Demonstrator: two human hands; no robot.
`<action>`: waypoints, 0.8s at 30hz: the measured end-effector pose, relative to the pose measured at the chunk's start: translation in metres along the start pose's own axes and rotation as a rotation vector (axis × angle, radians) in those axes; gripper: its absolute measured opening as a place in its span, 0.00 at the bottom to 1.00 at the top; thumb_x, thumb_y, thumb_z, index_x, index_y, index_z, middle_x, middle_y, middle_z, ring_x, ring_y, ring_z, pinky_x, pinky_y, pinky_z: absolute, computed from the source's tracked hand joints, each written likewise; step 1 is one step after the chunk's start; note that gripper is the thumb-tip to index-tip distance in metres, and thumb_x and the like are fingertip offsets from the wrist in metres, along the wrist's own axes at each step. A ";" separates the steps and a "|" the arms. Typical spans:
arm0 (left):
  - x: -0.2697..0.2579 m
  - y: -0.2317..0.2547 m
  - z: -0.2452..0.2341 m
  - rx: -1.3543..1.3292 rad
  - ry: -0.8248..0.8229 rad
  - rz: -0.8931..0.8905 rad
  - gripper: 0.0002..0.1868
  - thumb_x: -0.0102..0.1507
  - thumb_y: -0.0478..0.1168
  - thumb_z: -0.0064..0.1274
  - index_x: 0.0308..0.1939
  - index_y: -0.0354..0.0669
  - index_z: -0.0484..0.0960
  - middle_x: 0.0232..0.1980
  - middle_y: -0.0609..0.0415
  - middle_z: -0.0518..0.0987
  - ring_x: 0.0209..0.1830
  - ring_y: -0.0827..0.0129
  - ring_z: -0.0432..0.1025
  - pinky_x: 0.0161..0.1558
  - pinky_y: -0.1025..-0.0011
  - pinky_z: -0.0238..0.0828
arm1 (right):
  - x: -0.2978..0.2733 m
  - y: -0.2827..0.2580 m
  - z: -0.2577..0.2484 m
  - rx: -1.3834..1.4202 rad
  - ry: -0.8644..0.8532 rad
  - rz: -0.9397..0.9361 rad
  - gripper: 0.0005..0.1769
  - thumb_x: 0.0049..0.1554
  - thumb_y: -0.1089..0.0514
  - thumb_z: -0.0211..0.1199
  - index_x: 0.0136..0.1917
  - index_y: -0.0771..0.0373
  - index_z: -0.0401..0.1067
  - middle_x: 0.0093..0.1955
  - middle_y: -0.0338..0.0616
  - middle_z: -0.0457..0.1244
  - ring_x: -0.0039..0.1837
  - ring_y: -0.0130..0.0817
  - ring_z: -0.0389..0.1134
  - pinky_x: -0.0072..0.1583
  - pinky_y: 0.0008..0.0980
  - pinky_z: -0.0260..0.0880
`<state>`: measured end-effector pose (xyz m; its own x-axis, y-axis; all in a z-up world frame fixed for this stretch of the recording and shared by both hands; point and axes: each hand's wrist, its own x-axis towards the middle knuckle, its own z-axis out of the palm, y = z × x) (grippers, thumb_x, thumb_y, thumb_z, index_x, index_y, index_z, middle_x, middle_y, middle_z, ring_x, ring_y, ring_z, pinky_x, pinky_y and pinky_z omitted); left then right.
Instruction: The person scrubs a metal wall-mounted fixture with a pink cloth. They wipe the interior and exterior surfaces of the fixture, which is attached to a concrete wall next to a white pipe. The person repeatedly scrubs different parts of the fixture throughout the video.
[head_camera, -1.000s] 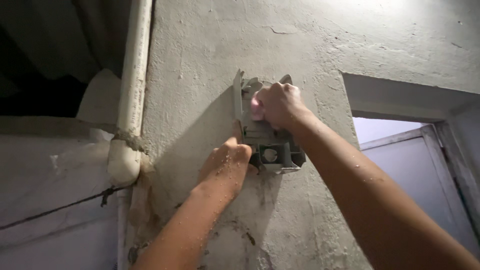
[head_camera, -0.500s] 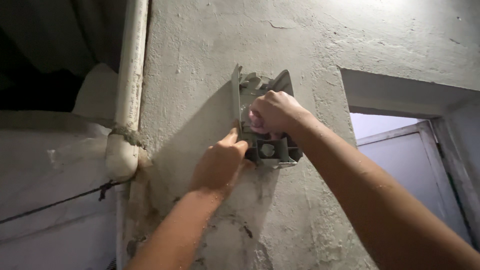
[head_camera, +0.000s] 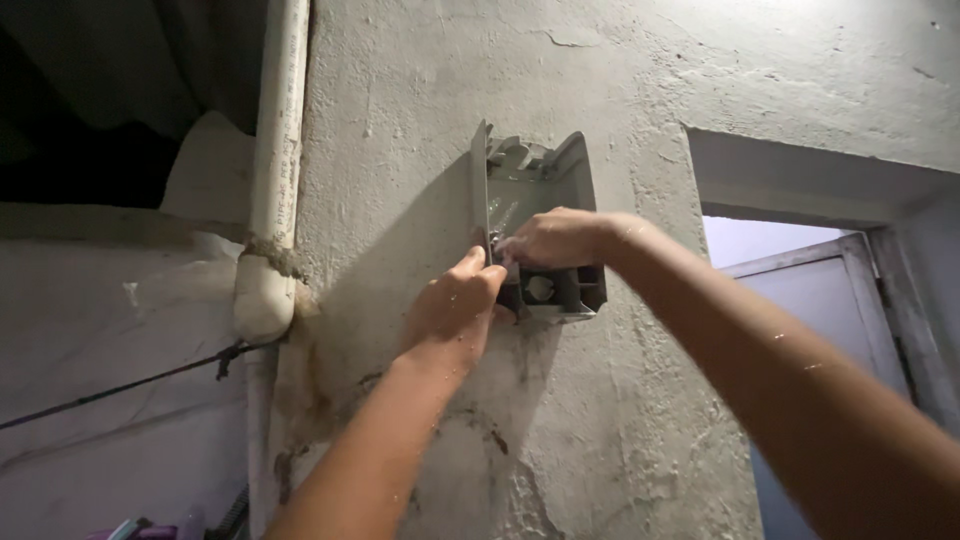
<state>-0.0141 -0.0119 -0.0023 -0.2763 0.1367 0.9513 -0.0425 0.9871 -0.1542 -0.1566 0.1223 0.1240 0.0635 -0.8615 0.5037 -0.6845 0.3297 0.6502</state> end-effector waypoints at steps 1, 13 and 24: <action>0.000 0.002 0.001 0.009 0.001 -0.013 0.12 0.59 0.38 0.61 0.46 0.43 0.80 0.60 0.48 0.76 0.53 0.47 0.76 0.51 0.54 0.76 | 0.001 -0.006 0.006 0.023 0.021 0.076 0.19 0.61 0.49 0.47 0.57 0.51 0.77 0.53 0.46 0.71 0.55 0.49 0.71 0.56 0.47 0.71; 0.002 0.008 0.006 0.015 -0.030 -0.064 0.11 0.58 0.35 0.60 0.44 0.42 0.82 0.65 0.45 0.72 0.53 0.45 0.76 0.52 0.54 0.76 | -0.014 -0.058 -0.012 -0.009 0.070 0.529 0.30 0.64 0.37 0.45 0.49 0.59 0.80 0.50 0.59 0.70 0.55 0.57 0.71 0.58 0.51 0.71; 0.007 0.014 0.000 -0.258 -0.095 -0.367 0.22 0.70 0.51 0.41 0.65 0.48 0.69 0.55 0.34 0.80 0.54 0.38 0.75 0.55 0.47 0.72 | -0.065 -0.093 -0.058 0.076 0.191 0.641 0.34 0.66 0.34 0.43 0.35 0.56 0.77 0.30 0.45 0.68 0.33 0.37 0.72 0.44 0.42 0.76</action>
<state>-0.0168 0.0034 0.0022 -0.3752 -0.2220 0.9000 0.0832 0.9589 0.2712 -0.0550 0.1693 0.0636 -0.2505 -0.4186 0.8729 -0.6785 0.7191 0.1501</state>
